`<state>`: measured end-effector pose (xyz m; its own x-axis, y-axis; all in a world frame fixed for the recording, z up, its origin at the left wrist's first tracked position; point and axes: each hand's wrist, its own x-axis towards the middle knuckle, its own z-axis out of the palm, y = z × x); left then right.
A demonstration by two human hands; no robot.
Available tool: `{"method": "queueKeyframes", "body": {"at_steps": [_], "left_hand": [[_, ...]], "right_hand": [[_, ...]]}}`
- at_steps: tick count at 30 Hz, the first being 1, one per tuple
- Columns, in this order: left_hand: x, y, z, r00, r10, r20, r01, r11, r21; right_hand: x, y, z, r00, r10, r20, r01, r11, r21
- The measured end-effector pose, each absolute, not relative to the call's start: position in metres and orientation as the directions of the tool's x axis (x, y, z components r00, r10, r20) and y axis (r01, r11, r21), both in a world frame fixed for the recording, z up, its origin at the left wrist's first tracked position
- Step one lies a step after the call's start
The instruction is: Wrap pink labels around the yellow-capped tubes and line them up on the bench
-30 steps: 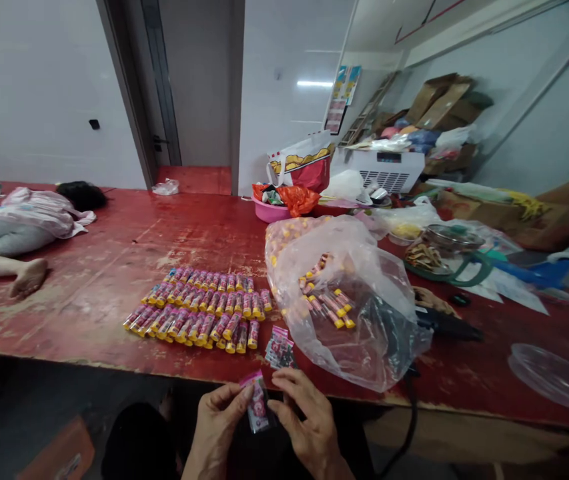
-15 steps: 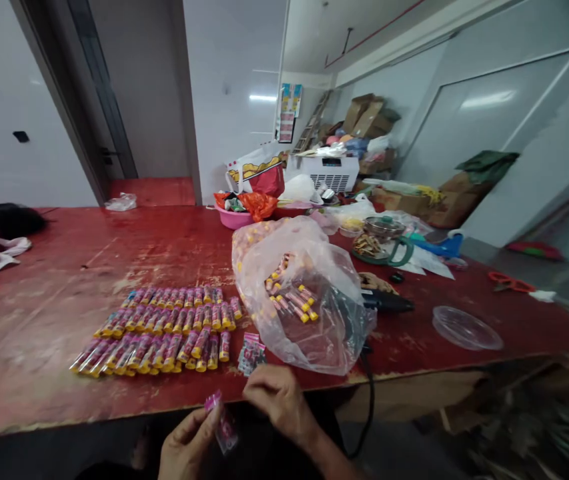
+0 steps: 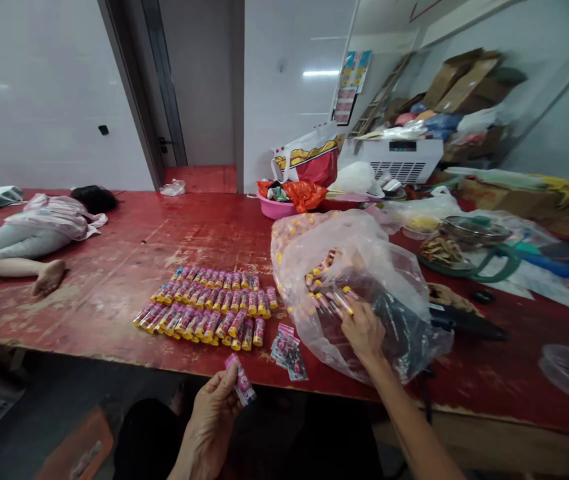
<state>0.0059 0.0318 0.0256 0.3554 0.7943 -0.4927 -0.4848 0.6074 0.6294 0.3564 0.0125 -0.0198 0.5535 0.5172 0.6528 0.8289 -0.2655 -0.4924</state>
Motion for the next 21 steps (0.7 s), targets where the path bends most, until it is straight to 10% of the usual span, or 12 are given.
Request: {"method": "queueKeyframes", "body": {"at_steps": [10,21], "left_hand": [[0.017,0.029,0.042,0.266,0.801,-0.537,-0.567,0.580,0.585],[0.010,0.022,0.039,0.290,0.791,-0.539,-0.578,0.593,0.560]], "right_hand": [[0.195,-0.074,0.025,0.008,0.708,0.706,0.726,0.482,-0.491],[0.163,-0.075,0.034,-0.234,0.576,0.783,0.916,0.401,-0.021]]}}
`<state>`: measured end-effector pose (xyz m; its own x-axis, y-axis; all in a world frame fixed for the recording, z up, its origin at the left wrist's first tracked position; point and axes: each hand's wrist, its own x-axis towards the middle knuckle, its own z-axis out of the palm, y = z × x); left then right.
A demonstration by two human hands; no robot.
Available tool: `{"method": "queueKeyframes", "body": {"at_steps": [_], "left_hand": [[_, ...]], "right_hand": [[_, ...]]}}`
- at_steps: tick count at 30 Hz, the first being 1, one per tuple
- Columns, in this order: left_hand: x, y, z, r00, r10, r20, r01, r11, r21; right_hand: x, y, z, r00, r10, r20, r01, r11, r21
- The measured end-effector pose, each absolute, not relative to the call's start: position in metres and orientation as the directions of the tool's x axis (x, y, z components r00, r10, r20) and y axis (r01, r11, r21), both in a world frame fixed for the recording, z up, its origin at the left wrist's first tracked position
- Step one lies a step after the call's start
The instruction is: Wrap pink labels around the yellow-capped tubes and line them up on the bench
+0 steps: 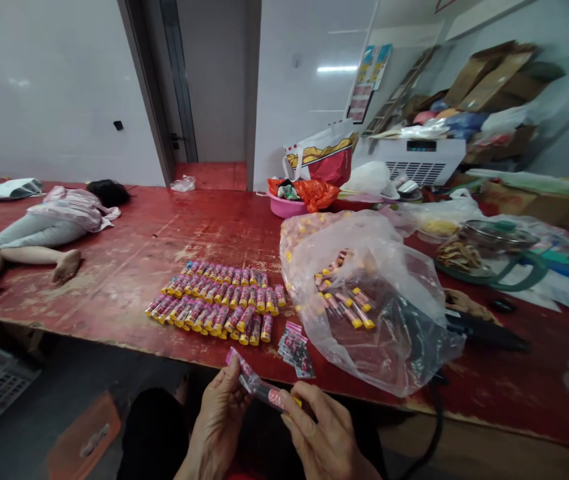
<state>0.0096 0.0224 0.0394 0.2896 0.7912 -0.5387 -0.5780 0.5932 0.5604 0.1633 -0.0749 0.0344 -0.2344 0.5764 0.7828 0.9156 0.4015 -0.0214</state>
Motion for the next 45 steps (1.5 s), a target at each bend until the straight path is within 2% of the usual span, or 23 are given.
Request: {"method": "queueKeyframes", "body": {"at_steps": [6,10,13,15,17,19,21,26,36,45], "left_hand": [[0.008,0.014,0.031,0.261,0.842,-0.472,-0.576,0.529,0.624],[0.009,0.006,0.020,0.260,0.892,-0.371,-0.548,0.452,0.704],[0.010,0.001,0.013,0.335,0.877,-0.343,-0.532,0.477,0.700],[0.011,-0.002,0.012,0.410,0.853,-0.323,-0.517,0.509,0.688],[0.011,-0.004,0.016,0.476,0.823,-0.310,-0.503,0.544,0.671],[0.011,-0.005,0.023,0.519,0.797,-0.310,-0.491,0.575,0.655],[0.010,-0.005,0.031,0.539,0.785,-0.305,-0.474,0.582,0.661],[0.009,-0.009,0.043,0.544,0.783,-0.302,-0.450,0.576,0.682],[0.012,-0.017,0.039,0.591,0.756,-0.283,-0.403,0.580,0.708],[0.009,-0.019,0.036,0.609,0.745,-0.271,-0.404,0.586,0.703]], "right_hand": [[0.148,-0.078,0.031,-0.363,0.516,0.776,0.919,0.338,0.205],[0.136,-0.075,0.023,-0.352,0.461,0.815,0.928,0.285,0.240],[0.130,-0.070,0.022,-0.217,0.447,0.868,0.957,0.273,0.098],[0.129,-0.066,0.026,-0.071,0.462,0.884,0.948,0.306,-0.084],[0.131,-0.064,0.034,0.059,0.534,0.843,0.871,0.385,-0.305],[0.136,-0.063,0.042,0.111,0.638,0.762,0.733,0.465,-0.497],[0.140,-0.063,0.047,0.092,0.688,0.719,0.632,0.518,-0.577],[0.142,-0.069,0.042,0.050,0.619,0.784,0.687,0.548,-0.477],[0.137,-0.080,0.026,0.147,0.519,0.842,0.826,0.405,-0.393],[0.134,-0.079,0.023,0.090,0.440,0.894,0.911,0.326,-0.252]]}}
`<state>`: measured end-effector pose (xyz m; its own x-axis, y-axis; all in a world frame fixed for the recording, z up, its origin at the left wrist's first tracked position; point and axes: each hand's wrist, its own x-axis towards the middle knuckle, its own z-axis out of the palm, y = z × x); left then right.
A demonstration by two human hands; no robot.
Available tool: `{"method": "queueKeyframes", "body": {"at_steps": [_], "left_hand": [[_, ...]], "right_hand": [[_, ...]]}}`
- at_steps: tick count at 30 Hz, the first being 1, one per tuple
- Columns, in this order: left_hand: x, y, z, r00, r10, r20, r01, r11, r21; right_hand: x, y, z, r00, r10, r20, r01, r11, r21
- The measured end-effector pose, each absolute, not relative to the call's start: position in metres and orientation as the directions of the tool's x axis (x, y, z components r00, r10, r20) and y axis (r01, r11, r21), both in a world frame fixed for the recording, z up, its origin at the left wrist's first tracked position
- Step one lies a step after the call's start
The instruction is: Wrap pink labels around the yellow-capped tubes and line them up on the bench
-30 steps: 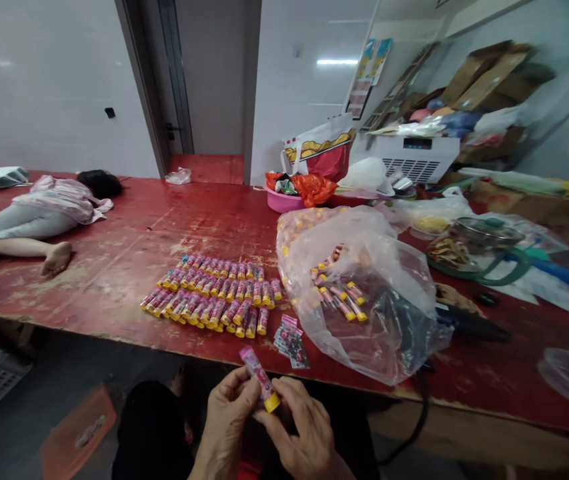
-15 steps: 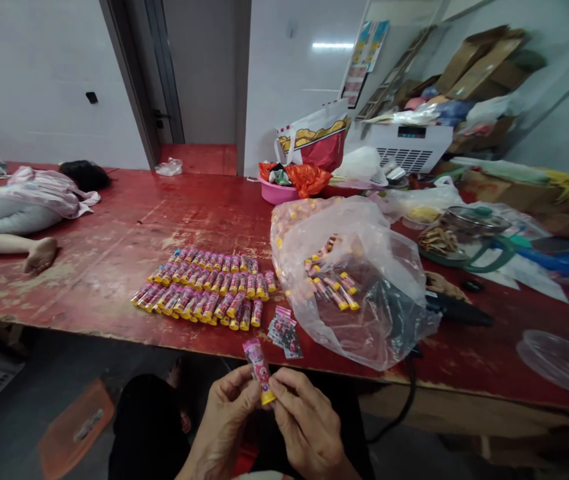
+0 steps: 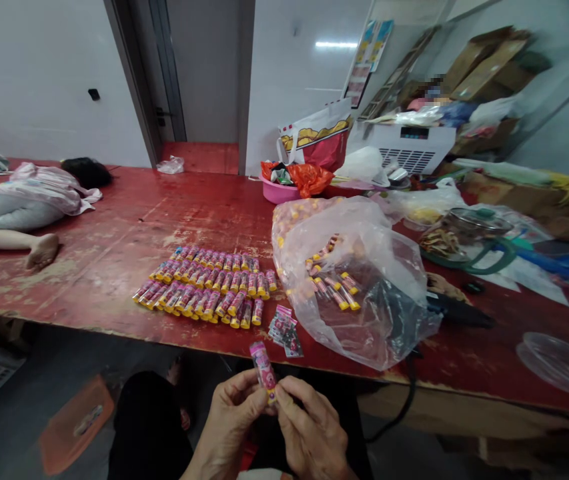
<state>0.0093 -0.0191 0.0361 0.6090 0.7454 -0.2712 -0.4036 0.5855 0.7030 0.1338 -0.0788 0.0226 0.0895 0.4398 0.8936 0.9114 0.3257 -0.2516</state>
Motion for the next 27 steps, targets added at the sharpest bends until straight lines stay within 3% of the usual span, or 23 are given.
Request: {"method": "queueKeyframes", "body": {"at_steps": [4,12,17,23,27], "left_hand": [[0.009,-0.019,0.034,0.625,0.737,-0.257,-0.398,0.584,0.708],[0.006,-0.017,0.038,0.638,0.726,-0.257,-0.389,0.592,0.706],[0.007,-0.016,0.036,0.615,0.745,-0.258,-0.393,0.573,0.719],[0.003,-0.009,0.036,0.616,0.748,-0.246,-0.374,0.553,0.745],[-0.002,-0.003,0.033,0.563,0.794,-0.230,-0.343,0.478,0.809]], "right_hand": [[0.133,-0.077,0.024,0.058,0.412,0.909,0.930,0.309,-0.199],[0.131,-0.072,0.028,0.070,0.425,0.902,0.911,0.341,-0.232],[0.131,-0.068,0.029,-0.005,0.426,0.905,0.930,0.334,-0.152],[0.127,-0.065,0.031,0.043,0.450,0.892,0.892,0.385,-0.237],[0.128,-0.064,0.030,-0.005,0.424,0.906,0.909,0.379,-0.172]]}}
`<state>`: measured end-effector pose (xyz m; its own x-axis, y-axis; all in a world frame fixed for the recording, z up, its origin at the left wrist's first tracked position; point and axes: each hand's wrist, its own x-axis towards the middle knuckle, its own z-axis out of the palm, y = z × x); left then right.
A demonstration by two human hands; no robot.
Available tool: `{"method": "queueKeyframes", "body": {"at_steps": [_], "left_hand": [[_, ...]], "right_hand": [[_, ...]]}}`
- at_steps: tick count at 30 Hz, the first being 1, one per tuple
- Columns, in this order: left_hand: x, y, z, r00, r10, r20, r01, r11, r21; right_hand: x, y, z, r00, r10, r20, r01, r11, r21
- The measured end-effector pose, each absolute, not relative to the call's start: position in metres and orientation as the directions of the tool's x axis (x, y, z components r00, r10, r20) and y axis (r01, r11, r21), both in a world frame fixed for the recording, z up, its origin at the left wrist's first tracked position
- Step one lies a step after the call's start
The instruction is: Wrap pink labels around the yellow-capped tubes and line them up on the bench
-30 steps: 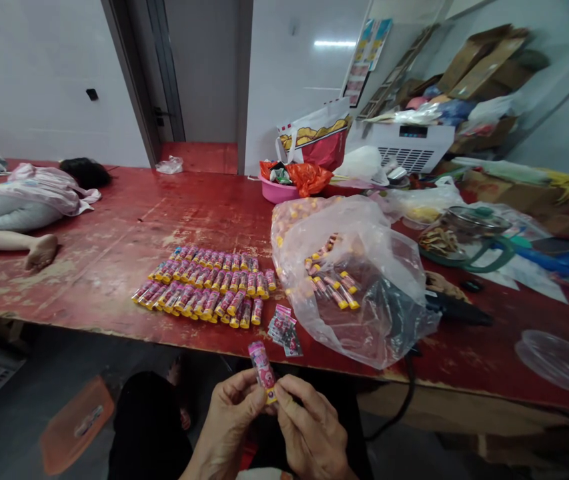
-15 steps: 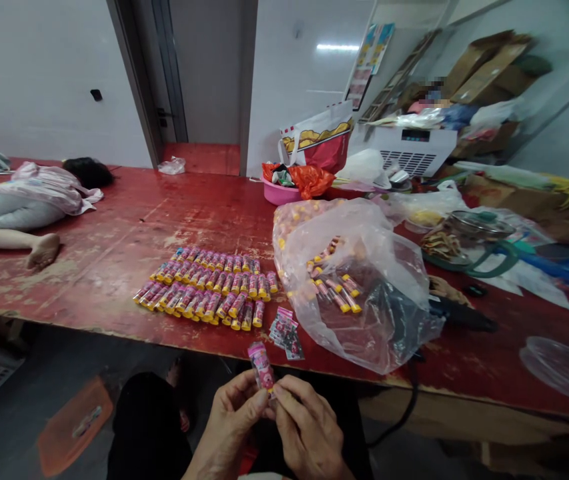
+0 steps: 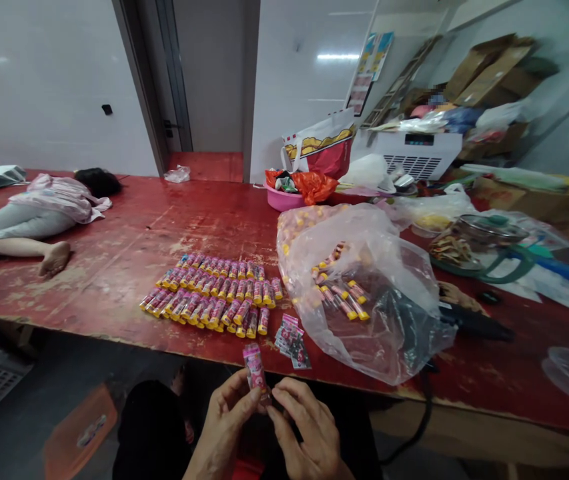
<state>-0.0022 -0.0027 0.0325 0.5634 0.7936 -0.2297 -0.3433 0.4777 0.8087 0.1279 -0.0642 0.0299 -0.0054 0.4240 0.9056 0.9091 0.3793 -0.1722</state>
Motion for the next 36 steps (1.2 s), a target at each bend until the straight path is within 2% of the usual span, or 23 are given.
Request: {"method": "queueKeyframes", "body": {"at_steps": [4,7,10,13,16,20,22,27,36], "left_hand": [[-0.011,0.022,0.033,0.407,0.898,-0.167,-0.194,0.264,0.945],[-0.019,0.058,0.037,0.282,0.959,-0.004,0.097,-0.024,0.995],[-0.023,0.098,0.045,0.262,0.954,0.147,0.433,-0.253,0.865],[-0.016,0.131,0.053,0.281,0.946,0.163,0.616,-0.308,0.725],[-0.004,0.149,0.056,0.305,0.945,0.120,0.762,-0.318,0.564],[0.007,0.158,0.054,0.340,0.939,0.048,0.848,-0.328,0.416],[0.009,0.158,0.054,0.351,0.935,0.040,0.865,-0.340,0.369],[0.014,0.150,0.060,0.352,0.935,0.042,0.898,-0.349,0.269],[0.021,0.134,0.064,0.369,0.929,0.022,0.921,-0.369,0.122]], "right_hand": [[0.134,-0.065,0.023,0.004,0.454,0.891,0.901,0.385,-0.200],[0.136,-0.064,0.018,0.064,0.497,0.865,0.874,0.391,-0.290],[0.136,-0.062,0.014,0.108,0.520,0.847,0.846,0.400,-0.353],[0.136,-0.058,0.009,0.114,0.505,0.855,0.840,0.411,-0.354],[0.139,-0.056,0.006,0.121,0.510,0.852,0.818,0.436,-0.377],[0.144,-0.057,0.003,0.124,0.531,0.838,0.815,0.426,-0.391],[0.145,-0.057,0.002,0.147,0.555,0.818,0.789,0.434,-0.436],[0.146,-0.056,-0.003,0.193,0.610,0.769,0.686,0.477,-0.550],[0.147,-0.043,-0.004,0.208,0.633,0.746,0.624,0.502,-0.600]]}}
